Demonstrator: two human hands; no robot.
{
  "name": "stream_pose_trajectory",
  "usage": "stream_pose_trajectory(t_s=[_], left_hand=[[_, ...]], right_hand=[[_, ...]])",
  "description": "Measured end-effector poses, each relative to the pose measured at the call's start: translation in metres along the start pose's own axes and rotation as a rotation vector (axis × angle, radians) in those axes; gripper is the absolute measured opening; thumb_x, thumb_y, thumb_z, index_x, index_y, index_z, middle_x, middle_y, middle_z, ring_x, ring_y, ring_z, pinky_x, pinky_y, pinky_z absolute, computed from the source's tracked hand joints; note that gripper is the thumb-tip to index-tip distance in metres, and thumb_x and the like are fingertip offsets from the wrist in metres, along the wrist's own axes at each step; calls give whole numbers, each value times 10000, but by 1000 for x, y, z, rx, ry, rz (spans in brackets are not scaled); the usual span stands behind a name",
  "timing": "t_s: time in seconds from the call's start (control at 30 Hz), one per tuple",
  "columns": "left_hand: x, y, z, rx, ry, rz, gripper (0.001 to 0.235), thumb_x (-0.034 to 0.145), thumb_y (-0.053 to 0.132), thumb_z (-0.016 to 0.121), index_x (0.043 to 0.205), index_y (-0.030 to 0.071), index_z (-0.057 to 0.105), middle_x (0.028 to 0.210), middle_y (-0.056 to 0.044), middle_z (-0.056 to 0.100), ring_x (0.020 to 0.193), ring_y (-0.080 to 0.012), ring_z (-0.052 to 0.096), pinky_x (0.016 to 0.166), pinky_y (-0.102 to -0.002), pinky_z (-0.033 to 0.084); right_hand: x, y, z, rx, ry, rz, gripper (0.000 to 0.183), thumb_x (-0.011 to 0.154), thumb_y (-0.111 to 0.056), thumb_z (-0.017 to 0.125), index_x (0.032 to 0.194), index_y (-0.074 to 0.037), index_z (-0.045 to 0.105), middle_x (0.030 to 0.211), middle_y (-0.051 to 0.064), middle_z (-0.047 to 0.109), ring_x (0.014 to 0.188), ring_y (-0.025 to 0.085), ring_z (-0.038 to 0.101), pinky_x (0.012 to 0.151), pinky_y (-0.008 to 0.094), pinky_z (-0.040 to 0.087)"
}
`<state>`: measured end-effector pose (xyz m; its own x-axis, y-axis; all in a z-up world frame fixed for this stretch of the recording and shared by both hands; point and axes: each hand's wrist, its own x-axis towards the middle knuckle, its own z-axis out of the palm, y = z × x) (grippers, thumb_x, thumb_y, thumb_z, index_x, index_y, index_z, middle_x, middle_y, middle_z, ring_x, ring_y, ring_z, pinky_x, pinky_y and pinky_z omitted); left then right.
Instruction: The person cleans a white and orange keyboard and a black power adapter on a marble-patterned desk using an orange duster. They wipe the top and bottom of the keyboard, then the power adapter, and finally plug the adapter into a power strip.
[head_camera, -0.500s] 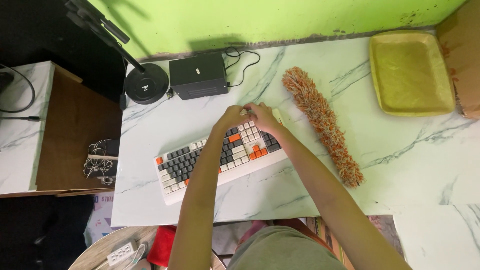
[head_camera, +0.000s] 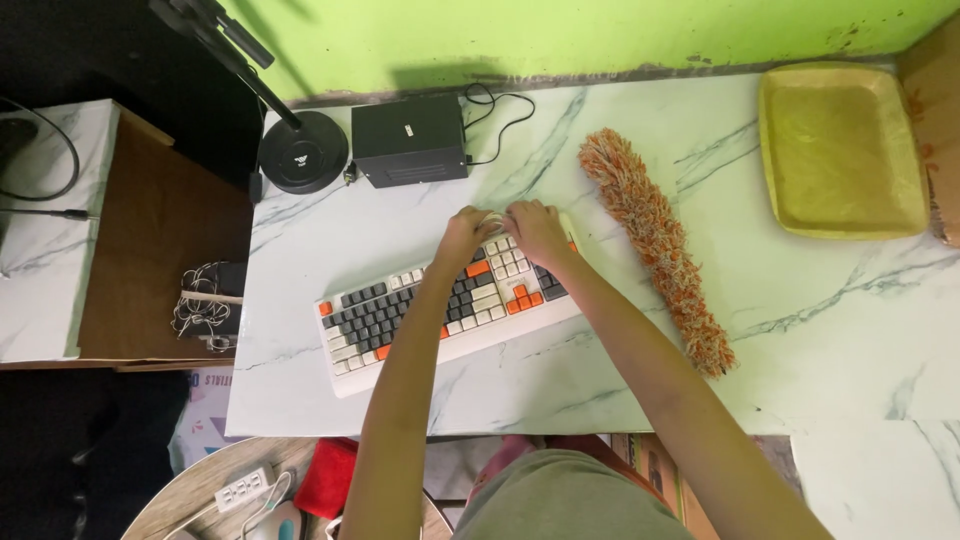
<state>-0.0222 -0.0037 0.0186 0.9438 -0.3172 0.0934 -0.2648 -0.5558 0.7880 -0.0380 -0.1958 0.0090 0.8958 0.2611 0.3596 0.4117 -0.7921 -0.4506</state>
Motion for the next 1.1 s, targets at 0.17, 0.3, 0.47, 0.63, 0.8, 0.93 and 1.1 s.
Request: stream_pose_trajectory(t_s=[0.17,0.3,0.47,0.63,0.8,0.93,1.1], left_hand=[[15,-24,11,92,-25,14,275,881,102,736,1155,113,756,1034,-180,658,939,-366,665,838,-426,533],[4,19,-13,25,-61,-57,360,842,104,768,1197,147,731,1001,-176,679,926,-349,682,827,-408,541],[-4,26,-19,-6,-82,-40,350,850,124,782,1196,150,737,1028,-158,724,910,-310,702,825,-392,555],[5,10,-17,58,-179,-43,278,874,172,795,1152,177,786,1046,-134,772,899,-278,727,836,-377,568],[17,-10,-15,102,-385,-198,305,903,220,697,1197,219,777,1031,-123,787,888,-254,761,839,-363,583],[4,5,-17,147,-411,-123,351,934,301,693,1244,147,753,1065,-160,771,949,-281,737,899,-380,563],[-28,57,-35,218,-347,-82,764,824,395,828,1432,59,511,1330,-199,491,1257,-347,503,1060,-402,459]], right_hand=[[-8,-11,-14,-157,-31,50,349,1064,-317,527,938,-50,714,968,112,691,1011,309,574,897,472,419],[-11,-17,-22,-208,-40,0,435,1071,-330,514,842,-23,723,930,136,681,993,323,591,862,473,448],[-13,-23,-28,-169,-43,38,409,1075,-299,514,867,-17,726,902,151,672,904,322,627,841,450,471],[-12,-28,-35,-113,21,22,360,1041,-251,533,854,-17,733,864,135,675,873,301,642,812,449,474],[-8,-17,-14,-172,21,41,348,1038,-231,551,832,-32,749,864,121,676,883,290,642,816,446,465],[-7,-19,-17,-170,39,20,349,1051,-248,540,853,-43,742,908,103,682,933,283,640,836,446,461],[2,-17,-18,111,-237,-111,296,1001,-291,610,1032,-11,704,998,146,662,964,307,614,857,461,450]])
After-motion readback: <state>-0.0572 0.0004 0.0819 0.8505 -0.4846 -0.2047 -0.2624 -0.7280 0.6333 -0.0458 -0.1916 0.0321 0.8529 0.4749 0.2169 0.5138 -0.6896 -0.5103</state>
